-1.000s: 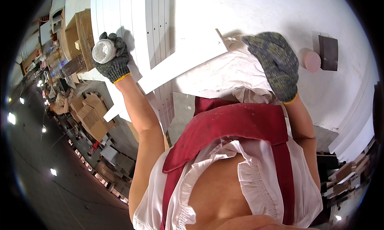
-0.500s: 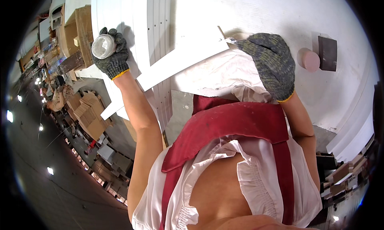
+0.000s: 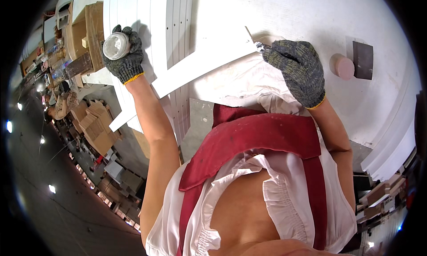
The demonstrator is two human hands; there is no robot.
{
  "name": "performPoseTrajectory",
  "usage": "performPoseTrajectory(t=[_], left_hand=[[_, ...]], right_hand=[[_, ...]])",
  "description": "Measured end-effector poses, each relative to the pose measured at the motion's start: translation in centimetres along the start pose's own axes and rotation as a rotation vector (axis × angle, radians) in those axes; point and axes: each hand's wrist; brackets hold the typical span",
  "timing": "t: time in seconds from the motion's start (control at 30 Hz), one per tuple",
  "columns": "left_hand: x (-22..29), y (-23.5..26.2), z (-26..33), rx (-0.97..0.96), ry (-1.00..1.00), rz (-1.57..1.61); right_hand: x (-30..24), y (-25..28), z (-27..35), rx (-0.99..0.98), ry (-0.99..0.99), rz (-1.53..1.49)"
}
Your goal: The person applies a white substance from a container to the joints and ends of white planks using a spatula and a sponge. They wipe the boards with a cloth and scoop material to fill gaps.
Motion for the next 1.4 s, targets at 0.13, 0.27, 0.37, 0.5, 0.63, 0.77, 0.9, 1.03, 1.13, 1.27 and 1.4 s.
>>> performPoseTrajectory(t=[0.13, 0.27, 0.37, 0.5, 0.63, 0.77, 0.9, 1.03, 1.13, 1.27, 1.4], left_hand=[[-0.7, -2.6, 1.1, 0.124, -0.063, -0.006], [-0.3, -2.2, 1.2, 0.077, -0.045, -0.035], [-0.6, -2.1, 0.9, 0.115, -0.05, -0.018], [-0.5, -1.9, 0.9, 0.083, -0.011, 0.016], [-0.1, -1.6, 0.9, 0.047, 0.004, 0.009], [0.0, -0.1, 0.1, -0.033, 0.041, 0.051], [-0.5, -1.9, 0.7, 0.111, -0.015, 0.01], [-0.5, -1.6, 0.4, 0.126, -0.086, -0.108], [-0.4, -1.9, 0.7, 0.131, -0.043, -0.038], [-0.5, -1.9, 0.9, 0.112, -0.119, -0.183], [-0.5, -1.8, 0.7, 0.148, -0.088, -0.095]], right_hand=[[0.5, 0.9, 1.1, -0.01, -0.041, 0.027], [0.6, 0.6, 0.7, 0.029, -0.111, -0.032], [0.4, -0.6, -0.8, 0.075, -0.176, -0.092], [0.6, -0.3, 0.0, 0.002, -0.156, -0.17], [0.7, 1.9, 0.4, 0.045, -0.115, -0.077], [-0.4, 2.2, -2.8, 0.066, -0.161, 0.013], [0.3, 2.6, -3.3, -0.078, -0.398, -0.382], [-0.8, 2.5, -4.1, -0.165, -0.113, -0.119], [-0.7, 2.2, -4.1, -0.206, 0.122, 0.168], [0.1, 2.0, -3.9, -0.15, 0.111, 0.154], [2.1, 2.8, -4.6, -0.229, 0.144, 0.267]])
Point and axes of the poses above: each hand's wrist, its own z-axis away from the middle knuckle, its own y-axis out of the back of the hand, x = y × z, and after that the axes turned 8 degrees about x, right-handed
